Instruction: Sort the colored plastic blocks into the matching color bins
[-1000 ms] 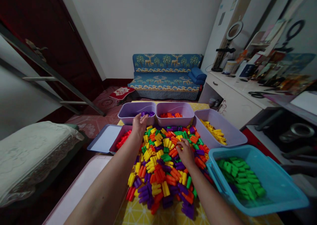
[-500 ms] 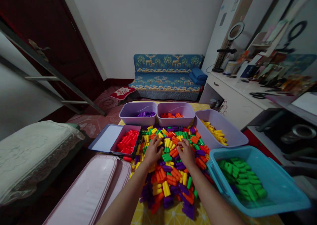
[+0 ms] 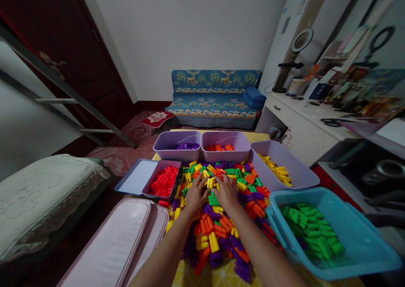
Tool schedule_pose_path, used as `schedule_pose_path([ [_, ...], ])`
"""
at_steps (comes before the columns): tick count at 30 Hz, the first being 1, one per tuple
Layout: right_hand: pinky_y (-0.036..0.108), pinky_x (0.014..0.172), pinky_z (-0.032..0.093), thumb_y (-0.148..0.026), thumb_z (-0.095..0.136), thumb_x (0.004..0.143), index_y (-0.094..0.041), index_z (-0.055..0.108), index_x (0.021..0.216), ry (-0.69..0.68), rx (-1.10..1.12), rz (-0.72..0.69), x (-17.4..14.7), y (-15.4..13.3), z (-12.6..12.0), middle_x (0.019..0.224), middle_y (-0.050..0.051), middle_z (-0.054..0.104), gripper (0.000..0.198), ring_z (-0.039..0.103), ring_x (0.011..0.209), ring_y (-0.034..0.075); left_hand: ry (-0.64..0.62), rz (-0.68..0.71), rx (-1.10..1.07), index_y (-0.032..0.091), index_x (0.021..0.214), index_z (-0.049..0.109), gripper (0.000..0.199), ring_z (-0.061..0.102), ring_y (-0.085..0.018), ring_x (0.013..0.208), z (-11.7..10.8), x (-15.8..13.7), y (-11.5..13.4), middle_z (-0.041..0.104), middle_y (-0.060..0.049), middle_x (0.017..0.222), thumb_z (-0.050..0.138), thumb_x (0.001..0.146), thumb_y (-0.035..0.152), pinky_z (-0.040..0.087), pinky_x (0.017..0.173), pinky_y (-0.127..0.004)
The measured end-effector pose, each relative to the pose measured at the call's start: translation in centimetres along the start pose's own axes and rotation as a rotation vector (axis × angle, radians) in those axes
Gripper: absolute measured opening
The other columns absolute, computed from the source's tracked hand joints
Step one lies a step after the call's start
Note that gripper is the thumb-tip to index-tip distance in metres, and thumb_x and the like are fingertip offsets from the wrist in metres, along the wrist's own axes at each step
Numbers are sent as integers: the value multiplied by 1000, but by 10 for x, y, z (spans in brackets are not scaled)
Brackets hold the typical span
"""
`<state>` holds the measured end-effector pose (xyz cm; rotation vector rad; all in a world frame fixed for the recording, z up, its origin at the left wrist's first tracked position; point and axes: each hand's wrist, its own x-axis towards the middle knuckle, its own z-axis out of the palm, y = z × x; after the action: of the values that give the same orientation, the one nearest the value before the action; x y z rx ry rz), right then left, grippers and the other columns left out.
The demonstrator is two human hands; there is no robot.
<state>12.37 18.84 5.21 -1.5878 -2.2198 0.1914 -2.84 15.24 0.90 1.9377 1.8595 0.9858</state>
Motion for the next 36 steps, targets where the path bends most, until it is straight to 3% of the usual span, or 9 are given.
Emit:
schedule_pose_path([
  [7,45,97,44,-25,73,77,-28,64,114,71,28,-80,-8,-16,7,126,9,55,38,50,118,29,3,-5,2,28,133,58,49,44,-29,136,1,-1,-2,41,-8,151,60,84,22,39,112,-47],
  [12,43,95,45,-22,70,78,-24,66,110,-17,76,-126,-6,-18,3,115,8,61,32,55,110,27,-7,-8,-7,27,126,64,43,44,-29,136,-1,-1,-1,41,-9,152,60,84,19,38,112,-46],
  [17,37,93,45,-10,65,77,-27,65,114,-74,150,-249,0,-10,-5,112,4,64,42,56,107,23,-20,-1,-13,28,124,65,41,44,-28,136,1,-1,-5,39,-7,154,60,84,19,38,112,-46],
  [22,36,92,44,-13,58,80,-26,70,102,-67,221,-247,1,-5,-6,102,5,68,28,58,102,23,-22,1,-4,29,126,63,36,44,-27,135,2,-1,-7,41,-6,153,54,91,30,38,112,-47],
  [26,33,85,48,-23,56,81,-20,69,96,105,536,-9,9,5,-8,97,7,70,20,63,91,21,-10,1,4,29,124,64,35,45,-29,134,0,0,-3,41,-7,152,55,91,37,40,110,-48],
  [30,31,73,49,-39,63,73,-17,65,91,432,1030,357,34,31,-25,85,5,70,28,63,77,19,-16,-7,11,28,125,64,37,45,-29,134,-1,-1,0,41,-7,152,56,90,36,39,111,-48],
  [32,28,69,49,-37,69,65,-18,61,84,611,1358,554,48,49,-38,76,0,66,28,62,71,15,-14,-6,8,28,124,64,36,45,-28,134,-1,-1,1,41,-7,151,56,90,34,40,110,-47],
  [36,23,69,49,-31,63,69,-23,44,75,750,1521,702,65,81,-56,70,-7,58,22,61,68,9,-6,-7,2,28,124,64,35,45,-28,134,-1,-1,1,42,-6,151,57,90,34,40,110,-47],
])
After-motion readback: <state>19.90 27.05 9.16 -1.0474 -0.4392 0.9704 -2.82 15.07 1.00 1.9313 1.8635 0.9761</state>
